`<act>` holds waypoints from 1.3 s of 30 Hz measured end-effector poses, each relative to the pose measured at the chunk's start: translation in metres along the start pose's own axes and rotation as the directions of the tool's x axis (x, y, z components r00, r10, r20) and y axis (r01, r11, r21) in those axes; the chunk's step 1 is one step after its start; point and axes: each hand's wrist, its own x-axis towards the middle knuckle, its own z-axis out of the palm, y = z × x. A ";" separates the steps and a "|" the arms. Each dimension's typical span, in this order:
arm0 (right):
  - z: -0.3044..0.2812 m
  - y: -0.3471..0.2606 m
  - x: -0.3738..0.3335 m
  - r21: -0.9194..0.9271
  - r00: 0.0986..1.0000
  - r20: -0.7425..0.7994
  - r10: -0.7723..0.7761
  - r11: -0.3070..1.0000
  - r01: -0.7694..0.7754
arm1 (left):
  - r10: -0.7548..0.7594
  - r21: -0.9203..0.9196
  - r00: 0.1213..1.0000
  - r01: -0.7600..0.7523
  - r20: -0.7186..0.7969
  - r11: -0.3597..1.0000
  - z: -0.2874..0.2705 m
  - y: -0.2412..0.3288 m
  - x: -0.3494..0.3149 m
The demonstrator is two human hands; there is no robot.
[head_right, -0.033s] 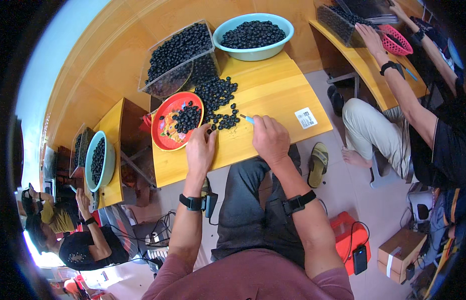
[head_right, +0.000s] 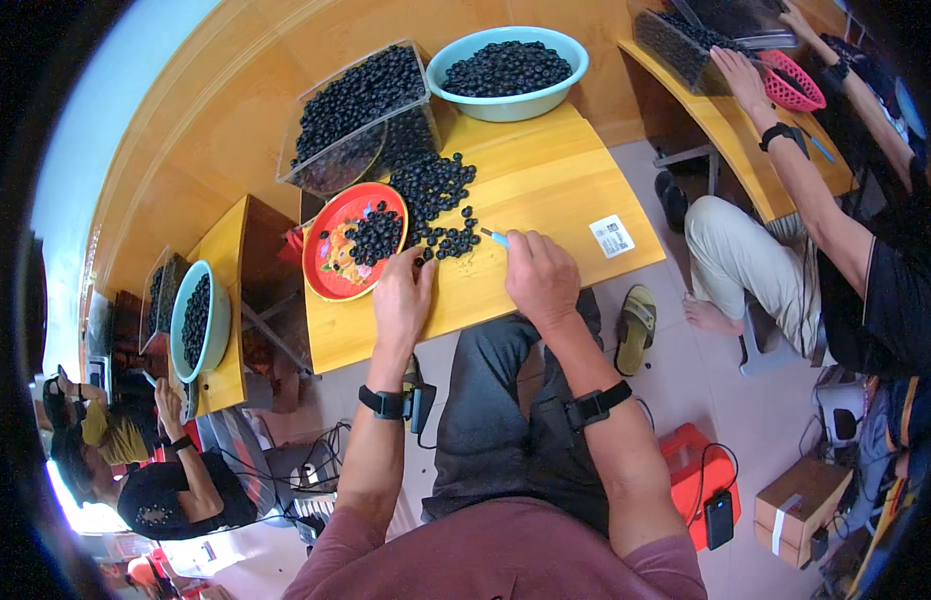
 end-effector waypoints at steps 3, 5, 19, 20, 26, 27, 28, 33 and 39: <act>-0.002 0.001 0.000 -0.005 1.000 0.007 0.003 1.000 -0.003 | 0.027 0.051 0.999 -0.028 0.020 0.998 0.005 0.001 0.002; -0.002 0.001 0.000 0.000 1.000 0.009 0.002 1.000 -0.002 | -0.015 0.057 1.000 0.014 0.019 0.998 0.005 0.001 0.001; 0.002 0.005 -0.002 0.008 1.000 0.016 -0.002 1.000 0.002 | -0.204 -0.266 0.979 0.196 -0.005 0.944 0.007 0.010 -0.011; 0.002 0.005 -0.002 0.000 1.000 0.019 -0.002 1.000 0.002 | -0.253 -0.345 0.967 0.241 0.011 0.907 0.011 0.013 -0.009; -0.002 0.001 -0.001 0.014 0.998 0.060 -0.030 0.999 0.029 | -0.280 -0.596 0.948 0.312 0.149 0.740 0.030 0.026 -0.005; -0.002 0.001 0.000 0.018 0.996 0.078 -0.032 0.999 0.031 | -0.260 -0.614 0.959 0.272 0.111 0.741 0.034 0.027 -0.005; -0.002 0.002 0.000 0.013 0.996 0.080 -0.032 0.999 0.031 | -0.238 -0.631 0.968 0.234 0.080 0.740 0.035 0.030 -0.006; -0.001 0.001 -0.001 0.010 0.996 0.074 -0.054 0.999 0.053 | -0.180 -0.605 0.977 0.211 0.113 0.768 0.037 0.029 -0.010; 0.001 0.001 0.000 0.024 0.992 0.084 -0.094 0.995 0.092 | -0.078 -0.604 0.995 0.029 -0.056 0.797 0.039 0.032 -0.010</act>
